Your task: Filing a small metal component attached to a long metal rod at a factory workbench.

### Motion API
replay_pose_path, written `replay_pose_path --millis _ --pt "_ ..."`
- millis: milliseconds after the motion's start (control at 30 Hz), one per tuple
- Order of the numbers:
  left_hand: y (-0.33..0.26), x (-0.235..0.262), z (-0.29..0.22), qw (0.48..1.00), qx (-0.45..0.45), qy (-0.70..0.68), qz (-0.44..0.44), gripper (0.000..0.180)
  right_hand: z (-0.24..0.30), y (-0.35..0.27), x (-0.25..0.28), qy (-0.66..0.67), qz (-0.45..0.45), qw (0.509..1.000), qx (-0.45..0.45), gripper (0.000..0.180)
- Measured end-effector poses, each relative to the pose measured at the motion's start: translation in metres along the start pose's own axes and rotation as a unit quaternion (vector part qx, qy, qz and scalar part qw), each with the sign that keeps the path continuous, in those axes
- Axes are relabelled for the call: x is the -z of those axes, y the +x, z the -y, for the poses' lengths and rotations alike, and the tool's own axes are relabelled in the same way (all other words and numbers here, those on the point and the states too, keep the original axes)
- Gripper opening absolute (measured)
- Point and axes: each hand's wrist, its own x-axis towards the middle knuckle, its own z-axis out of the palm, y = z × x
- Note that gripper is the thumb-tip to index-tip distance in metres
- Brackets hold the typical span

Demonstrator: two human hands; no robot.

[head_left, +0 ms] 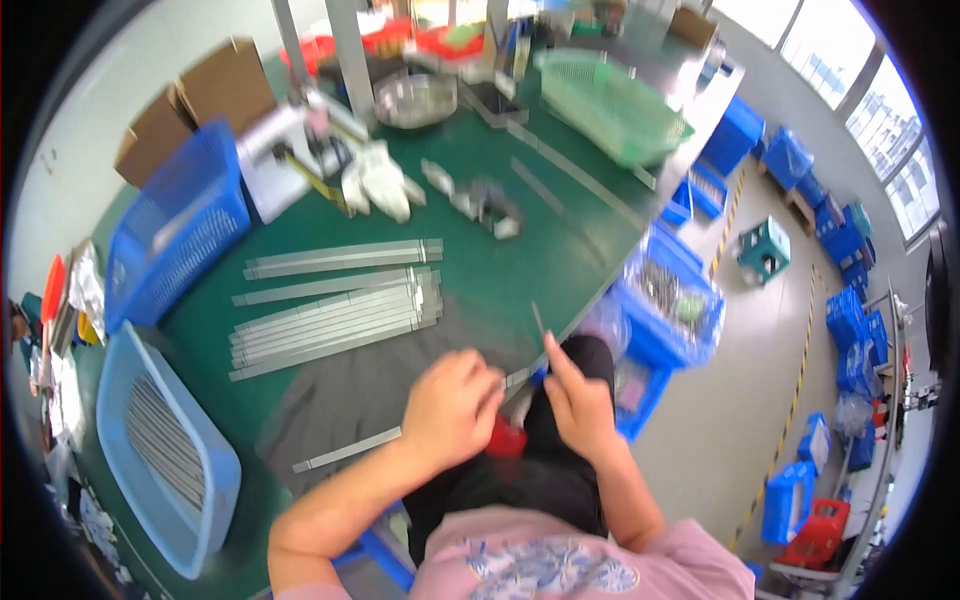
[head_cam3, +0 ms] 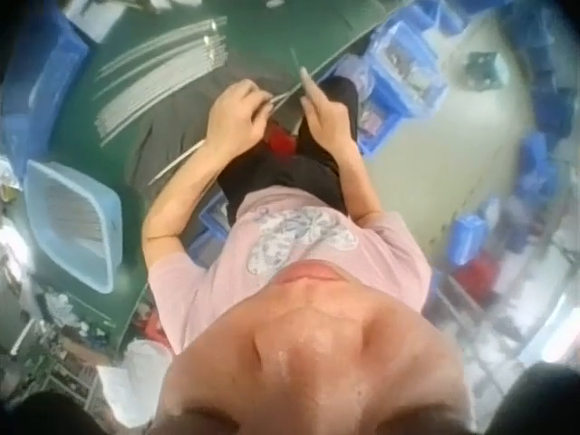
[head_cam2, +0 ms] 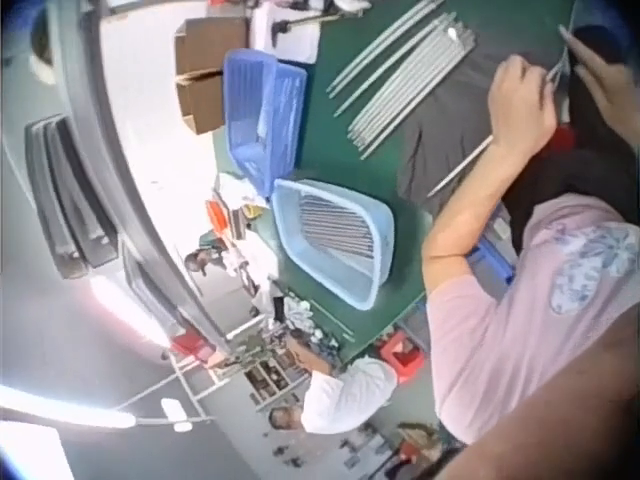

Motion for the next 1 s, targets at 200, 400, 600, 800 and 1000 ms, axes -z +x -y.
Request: replay_pose_path --millis 200,400,600,800,1000 --pt "0.027 0.011 -0.007 0.999 -0.010 0.007 -0.032 0.010 0.022 0.004 0.014 0.003 -0.043 0.998 0.049 0.052" --pt "0.025 0.007 -0.002 0.999 -0.009 0.009 -0.034 0.008 0.019 -0.024 -0.009 -0.017 -0.044 0.997 0.069 0.055" --pt "0.014 0.010 -0.008 0.999 -0.021 0.036 -0.028 0.009 0.021 -0.030 -0.016 -0.002 -0.028 0.996 0.081 0.056" --pt "0.017 0.012 -0.005 0.998 -0.040 0.023 -0.035 0.018 0.016 -0.031 -0.022 -0.002 -0.037 0.995 0.091 0.057" --pt "0.022 0.013 -0.005 0.999 -0.042 0.016 -0.016 0.017 0.010 -0.022 -0.027 -0.041 -0.070 0.989 0.123 0.061"
